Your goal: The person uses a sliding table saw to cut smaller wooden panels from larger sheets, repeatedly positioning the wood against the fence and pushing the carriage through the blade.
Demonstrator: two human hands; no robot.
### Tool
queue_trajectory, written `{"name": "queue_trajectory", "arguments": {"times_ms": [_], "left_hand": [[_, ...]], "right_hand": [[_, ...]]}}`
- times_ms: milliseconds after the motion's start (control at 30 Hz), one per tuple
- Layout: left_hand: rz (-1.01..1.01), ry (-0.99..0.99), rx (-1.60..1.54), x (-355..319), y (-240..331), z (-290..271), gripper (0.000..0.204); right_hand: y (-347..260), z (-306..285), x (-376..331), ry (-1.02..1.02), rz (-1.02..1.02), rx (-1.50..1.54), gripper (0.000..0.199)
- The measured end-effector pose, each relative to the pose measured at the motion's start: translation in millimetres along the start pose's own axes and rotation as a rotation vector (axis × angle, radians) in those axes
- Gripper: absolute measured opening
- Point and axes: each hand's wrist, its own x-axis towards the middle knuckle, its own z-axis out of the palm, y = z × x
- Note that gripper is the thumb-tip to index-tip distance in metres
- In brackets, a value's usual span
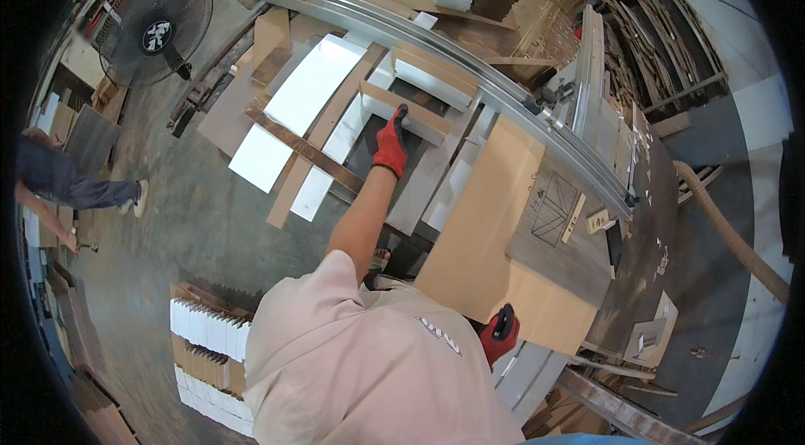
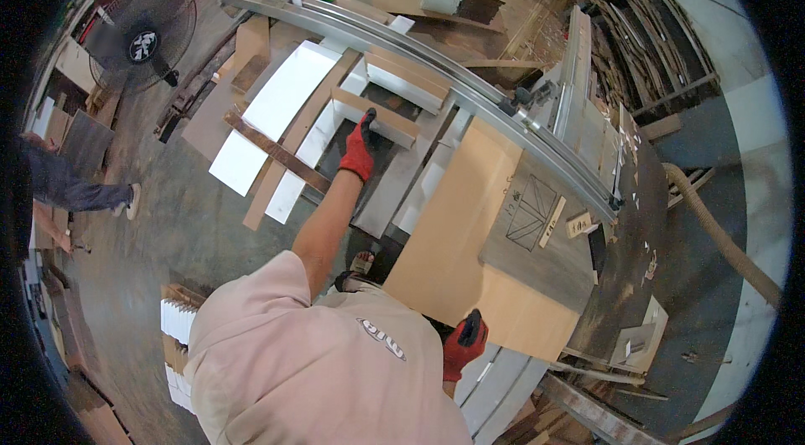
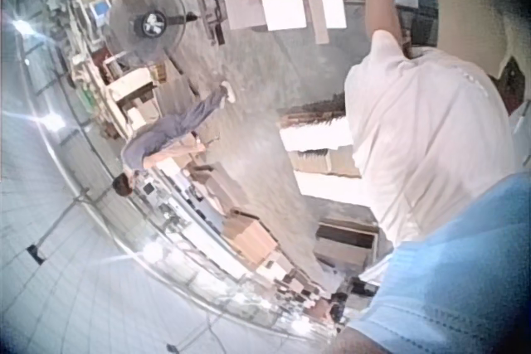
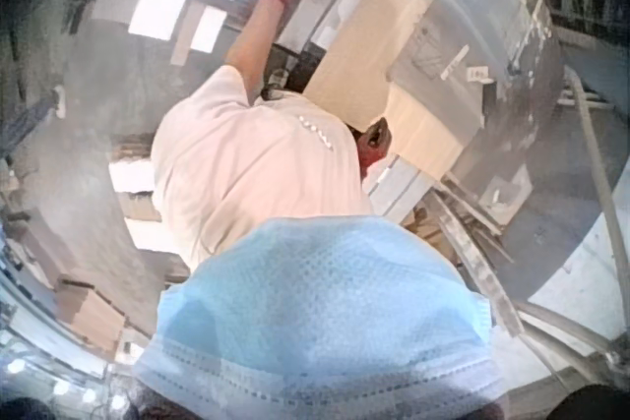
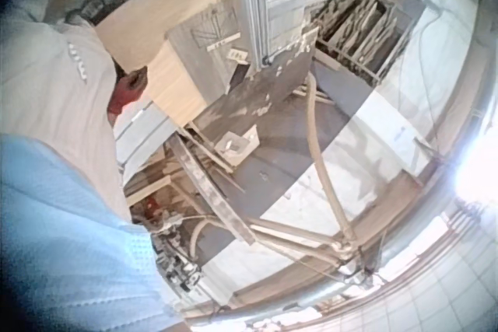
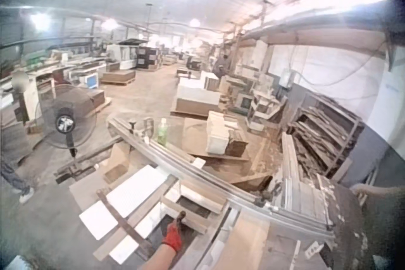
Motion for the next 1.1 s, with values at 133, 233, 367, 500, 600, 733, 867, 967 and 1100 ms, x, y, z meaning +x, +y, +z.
{"name": "queue_trajectory", "arguments": {"times_ms": [133,233,367,500,600,733,867,967,1100], "left_hand": [[-0.007,0.153,0.039,-7,9,-22,0.059],[0.08,0.103,0.21,-8,6,-22,0.067],[0.084,-0.011,0.245,5,11,-51,0.071],[0.24,-0.252,0.288,-56,10,-76,0.055],[0.156,-0.15,0.12,-92,7,-111,0.043],[0.176,0.013,-0.001,-137,-2,-135,0.02],[0.308,0.011,-0.04,-142,-12,-166,0.02],[0.332,0.094,-0.14,-173,19,-112,0.033],[0.48,-0.009,0.056,-192,52,-45,0.049]], "right_hand": [[-66,51,78,-0.172,-0.363,0.175,0.022],[-144,111,139,-0.348,-0.593,0.265,0.023],[-225,219,190,-0.633,-0.828,0.168,0.042],[-241,300,206,-0.723,-0.908,-0.046,0.049],[-240,332,209,-0.832,-0.906,-0.213,0.049],[-236,341,217,-0.935,-0.803,-0.237,0.047],[-239,347,220,-0.901,-0.807,-0.085,0.04],[-238,328,235,-0.847,-0.744,0.052,0.035],[-233,285,244,-1.246,-0.279,0.811,0.017]]}}
